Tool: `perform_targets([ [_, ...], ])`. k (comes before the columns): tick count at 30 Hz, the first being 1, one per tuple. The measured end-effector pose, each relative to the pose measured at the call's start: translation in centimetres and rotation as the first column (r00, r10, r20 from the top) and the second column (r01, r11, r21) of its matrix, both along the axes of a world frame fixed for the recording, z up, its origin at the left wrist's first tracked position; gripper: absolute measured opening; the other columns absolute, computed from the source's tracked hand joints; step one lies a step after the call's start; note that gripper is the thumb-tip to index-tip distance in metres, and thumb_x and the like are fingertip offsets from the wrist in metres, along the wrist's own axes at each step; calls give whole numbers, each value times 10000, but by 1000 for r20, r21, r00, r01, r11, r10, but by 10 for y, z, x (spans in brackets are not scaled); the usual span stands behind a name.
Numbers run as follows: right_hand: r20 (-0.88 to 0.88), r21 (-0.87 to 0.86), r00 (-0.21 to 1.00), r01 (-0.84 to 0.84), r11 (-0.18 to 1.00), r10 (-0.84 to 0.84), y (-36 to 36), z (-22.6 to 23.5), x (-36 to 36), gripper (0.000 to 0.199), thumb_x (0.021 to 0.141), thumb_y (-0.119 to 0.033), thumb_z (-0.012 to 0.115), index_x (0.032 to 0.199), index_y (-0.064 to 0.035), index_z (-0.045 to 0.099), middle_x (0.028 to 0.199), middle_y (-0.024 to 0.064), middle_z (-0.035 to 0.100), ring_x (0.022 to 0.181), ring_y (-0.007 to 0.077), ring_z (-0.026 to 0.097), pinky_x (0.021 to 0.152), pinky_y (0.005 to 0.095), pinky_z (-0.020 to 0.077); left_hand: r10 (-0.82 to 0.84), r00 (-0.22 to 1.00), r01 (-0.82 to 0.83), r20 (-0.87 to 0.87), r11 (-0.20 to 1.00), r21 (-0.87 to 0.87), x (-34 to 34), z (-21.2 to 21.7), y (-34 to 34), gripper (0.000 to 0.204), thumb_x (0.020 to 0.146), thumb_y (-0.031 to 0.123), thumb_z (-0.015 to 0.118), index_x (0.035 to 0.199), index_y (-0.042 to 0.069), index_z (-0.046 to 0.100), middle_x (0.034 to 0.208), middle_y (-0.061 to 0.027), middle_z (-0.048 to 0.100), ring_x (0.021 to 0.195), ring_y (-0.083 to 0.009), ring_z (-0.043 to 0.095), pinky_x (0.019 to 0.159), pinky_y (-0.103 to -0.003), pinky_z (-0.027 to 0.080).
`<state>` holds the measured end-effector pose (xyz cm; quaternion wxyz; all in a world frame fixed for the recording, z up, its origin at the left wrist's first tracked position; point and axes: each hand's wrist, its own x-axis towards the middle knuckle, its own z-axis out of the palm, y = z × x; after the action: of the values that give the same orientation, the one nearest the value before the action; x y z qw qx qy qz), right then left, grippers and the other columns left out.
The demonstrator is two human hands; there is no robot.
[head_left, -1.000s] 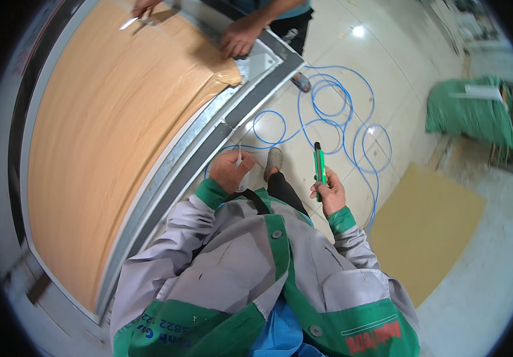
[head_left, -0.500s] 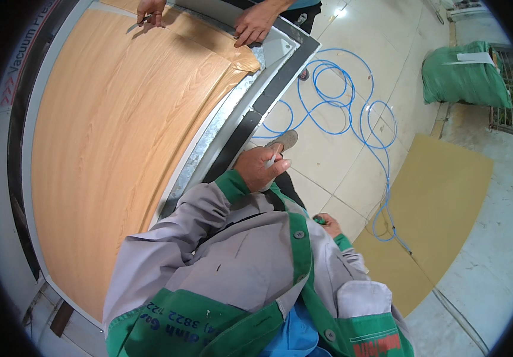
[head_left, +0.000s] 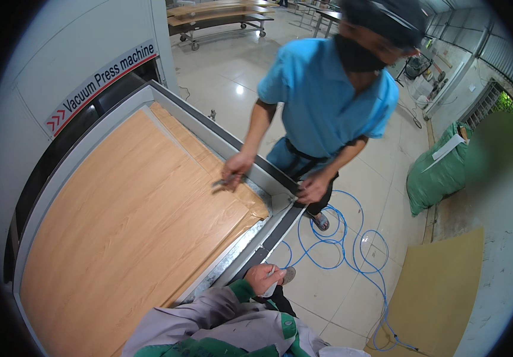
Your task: The person walks to a vacuum press machine and applies adhesive from a small bottle along the edge of a wooden panel. They repeatedly squeeze the bottle to dispense adhesive and move along the panel edge while another person works nearby.
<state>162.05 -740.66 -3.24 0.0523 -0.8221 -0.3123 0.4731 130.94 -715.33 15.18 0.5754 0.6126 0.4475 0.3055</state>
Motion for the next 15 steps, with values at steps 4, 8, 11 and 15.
perform_targets([
  [4, 15, -37, 999, -37, 999, 38, 1, 13, 2, 401, 938, -382, 684, 1191, -71, 704, 1020, 129, 749, 949, 266, 710, 856, 393, 564, -3, 1000, 4, 21, 1000, -12, -1, 6, 2, 434, 1009, 446, 629, 861, 53, 737, 801, -79, 743, 770, -214, 709, 764, -346, 536],
  [8, 36, -68, 994, -99, 993, 102, 9, 19, -3, 422, 944, -401, 668, 1210, -75, 707, 1036, 141, 751, 971, 271, 717, 867, 395, 567, 19, 1000, -19, 23, 1000, -18, -5, 7, 0, 442, 1008, 450, 629, 846, 51, 731, 784, -87, 735, 761, -219, 706, 763, -347, 534],
  [11, 49, -103, 984, -165, 981, 171, 10, 26, -5, 439, 949, -416, 656, 1224, -78, 709, 1048, 150, 753, 988, 274, 722, 875, 396, 569, 51, 999, -51, 9, 998, 26, -8, 10, -2, 441, 1009, 444, 626, 842, 49, 730, 791, -100, 731, 775, -222, 707, 765, -351, 533],
  [15, 62, -258, 904, -395, 882, 423, 12, 53, 3, 461, 955, -435, 640, 1243, -82, 712, 1065, 162, 755, 1010, 280, 729, 886, 397, 571, 44, 999, -46, 22, 996, 74, -12, 15, 0, 442, 1011, 438, 622, 845, 42, 729, 814, -119, 725, 790, -243, 703, 764, -360, 531],
])
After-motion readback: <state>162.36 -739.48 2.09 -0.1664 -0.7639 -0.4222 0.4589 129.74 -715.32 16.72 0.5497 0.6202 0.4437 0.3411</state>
